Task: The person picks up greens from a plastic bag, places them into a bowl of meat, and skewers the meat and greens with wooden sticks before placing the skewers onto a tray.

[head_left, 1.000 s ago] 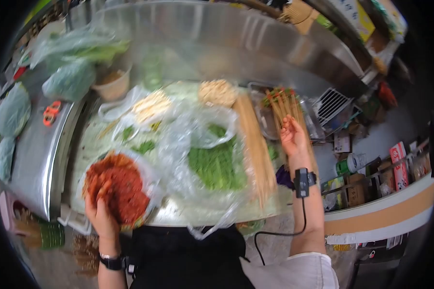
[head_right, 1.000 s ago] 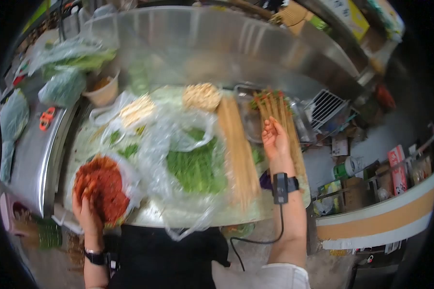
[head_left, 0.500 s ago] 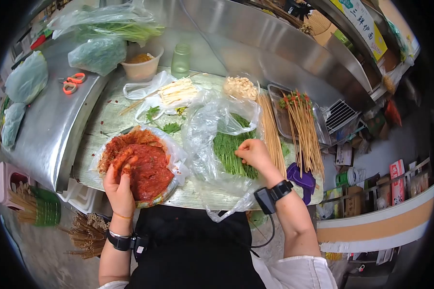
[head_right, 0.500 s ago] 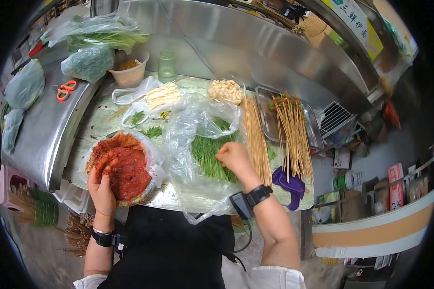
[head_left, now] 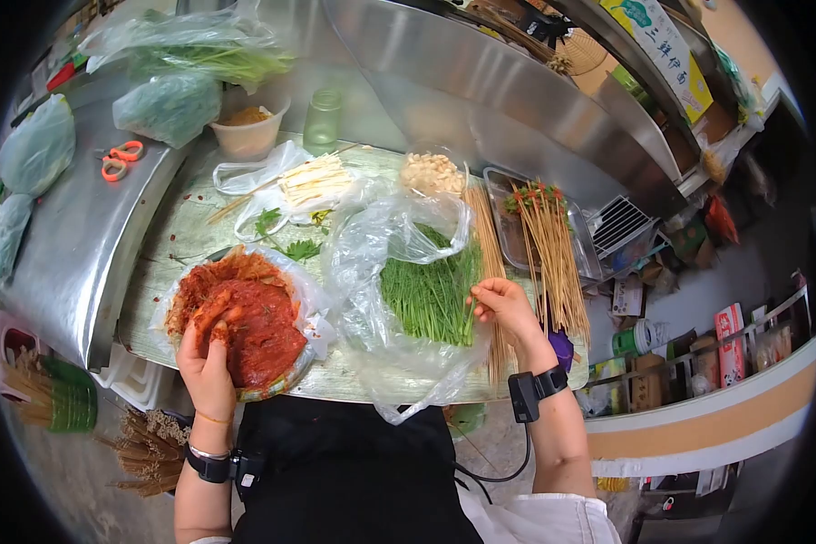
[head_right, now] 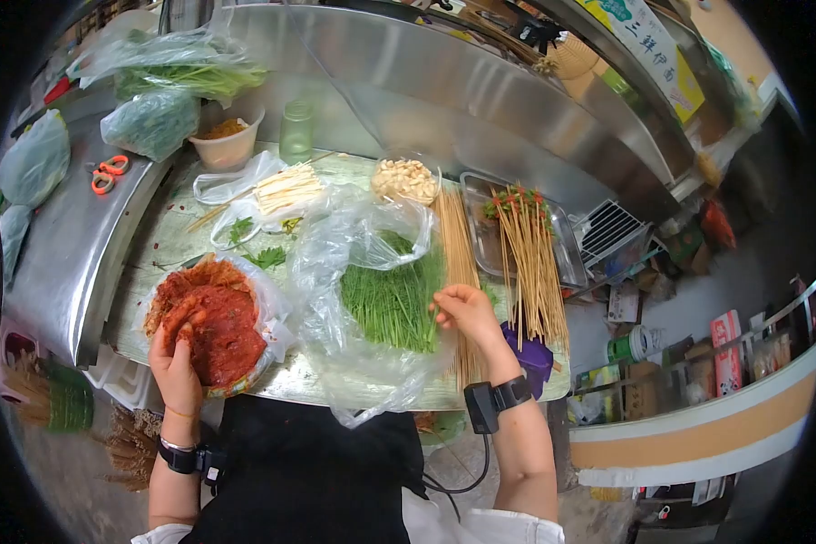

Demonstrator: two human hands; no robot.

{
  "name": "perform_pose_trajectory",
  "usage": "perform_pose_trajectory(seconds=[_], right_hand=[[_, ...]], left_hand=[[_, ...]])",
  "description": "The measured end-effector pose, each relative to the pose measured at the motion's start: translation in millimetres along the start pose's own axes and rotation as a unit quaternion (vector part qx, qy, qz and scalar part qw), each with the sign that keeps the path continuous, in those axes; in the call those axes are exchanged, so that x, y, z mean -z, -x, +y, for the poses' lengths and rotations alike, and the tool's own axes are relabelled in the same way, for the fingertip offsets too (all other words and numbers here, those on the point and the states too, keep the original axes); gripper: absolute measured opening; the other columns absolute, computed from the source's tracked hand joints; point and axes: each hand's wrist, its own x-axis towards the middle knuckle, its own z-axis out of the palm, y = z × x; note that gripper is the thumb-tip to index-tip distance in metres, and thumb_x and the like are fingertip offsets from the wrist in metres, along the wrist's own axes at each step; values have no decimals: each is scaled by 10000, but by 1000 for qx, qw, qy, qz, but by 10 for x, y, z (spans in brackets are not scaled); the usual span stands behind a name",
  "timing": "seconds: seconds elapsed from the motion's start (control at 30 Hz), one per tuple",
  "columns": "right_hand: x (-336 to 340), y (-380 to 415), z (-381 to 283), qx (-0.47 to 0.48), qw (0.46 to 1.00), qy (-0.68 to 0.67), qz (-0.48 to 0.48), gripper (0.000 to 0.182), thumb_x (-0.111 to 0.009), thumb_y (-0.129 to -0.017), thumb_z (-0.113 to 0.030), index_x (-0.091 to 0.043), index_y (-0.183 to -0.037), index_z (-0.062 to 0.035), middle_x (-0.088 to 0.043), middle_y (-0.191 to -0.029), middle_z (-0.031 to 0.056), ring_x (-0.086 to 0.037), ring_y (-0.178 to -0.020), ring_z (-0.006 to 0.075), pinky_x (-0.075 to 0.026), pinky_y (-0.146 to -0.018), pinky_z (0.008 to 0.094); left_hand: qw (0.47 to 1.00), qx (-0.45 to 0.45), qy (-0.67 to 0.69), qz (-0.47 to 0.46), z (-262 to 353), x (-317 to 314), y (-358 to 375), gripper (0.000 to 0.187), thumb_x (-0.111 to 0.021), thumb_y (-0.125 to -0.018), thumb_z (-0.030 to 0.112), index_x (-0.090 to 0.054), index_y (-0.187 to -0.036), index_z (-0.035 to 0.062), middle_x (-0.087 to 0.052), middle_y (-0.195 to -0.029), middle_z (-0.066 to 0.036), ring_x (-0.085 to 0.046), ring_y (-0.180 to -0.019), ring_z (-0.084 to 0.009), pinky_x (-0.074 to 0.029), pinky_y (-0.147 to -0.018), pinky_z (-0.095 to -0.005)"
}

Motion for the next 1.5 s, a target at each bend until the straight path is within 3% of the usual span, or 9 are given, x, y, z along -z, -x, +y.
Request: perform_pose_trajectory(seconds=[0.1, 0.17, 0.33, 0.53, 0.67, 0.9, 1.0, 1.23, 1.5], right_hand=[[-40, 135, -63, -2, 985, -172, 13, 112, -631, -834, -136, -612, -842, -26, -603, -678, 3, -532, -533, 65, -415, -483, 188], [-25, 80, 90, 48, 997, 63, 14, 122, -649, -822, -146, -609, -823, -32, -590, -660, -5, -519, -541, 58, -394, -481, 187], [-101, 155, -224, 102, 987, -111, 50, 203, -668, -806, -145, -592, -936, -8, -568, -663, -10, -496, -517, 65, -384, -473, 197], [-121, 3, -175, 96, 986, 129, 37, 141, -636, -835, -164, -627, -851, -25, -586, -711, -18, -511, -598, 45, -391, -522, 187], [-134, 159, -468, 135, 985, -99, 37, 215, -563, -886, -226, -659, -925, -37, -598, -724, -40, -498, -612, 28, -376, -516, 178], [-378, 388, -758, 108, 990, 18, -91, 212, -552, -895, -206, -652, -942, -25, -563, -692, -48, -462, -574, 21, -351, -508, 164], [-710, 470, -881, 82, 968, 88, -220, 224, -555, -893, -202, -646, -944, -4, -534, -667, -47, -446, -572, 23, -358, -514, 178], [-1428, 711, -1148, 294, 873, 257, -293, 184, -585, -855, -179, -639, -851, -3, -585, -679, 45, -510, -615, 84, -417, -567, 247], [-1584, 741, -1089, 185, 943, 88, -261, 136, -699, -759, -87, -602, -800, -1, -575, -651, 0, -481, -533, 36, -400, -490, 202]], left_hand=[[1000, 0, 1, -9, -44, 27, -15, 340, -416, -814, -31, -534, -1131, -60, -593, -1111, -115, -540, -1047, -179, -391, -938, -300], [1000, 22, 10, -15, -20, 25, -5, 340, -417, -828, -33, -527, -1149, -52, -585, -1125, -114, -547, -1040, -184, -390, -944, -298], [1000, 4, 2, 15, -31, 6, 11, 343, -407, -813, -37, -531, -1132, -60, -603, -1081, -109, -559, -1012, -180, -400, -927, -296], [1000, 13, -15, -2, 0, 18, -4, 352, -402, -807, -41, -532, -1134, -59, -585, -1115, -108, -552, -1024, -176, -405, -924, -299], [1000, 20, 9, -6, 11, -1, -9, 347, -411, -810, -41, -534, -1135, -56, -589, -1105, -102, -556, -1019, -167, -409, -916, -289], [998, 31, -36, -30, 37, -21, -11, 303, -500, -834, -21, -538, -1134, -39, -598, -1073, -71, -561, -983, -152, -418, -876, -253], [958, -140, -250, -29, 170, -122, -25, 135, -649, -740, 27, -603, -860, -13, -599, -883, -93, -564, -856, -206, -437, -789, -296], [797, -379, -412, -225, 694, -486, -111, 245, -683, -650, 57, -638, -890, 74, -576, -803, -83, -576, -721, -256, -472, -632, -328], [903, -205, -283, -249, 439, -279, -131, 180, -608, -750, 33, -612, -930, 18, -583, -727, -63, -580, -677, -207, -474, -597, -285]])
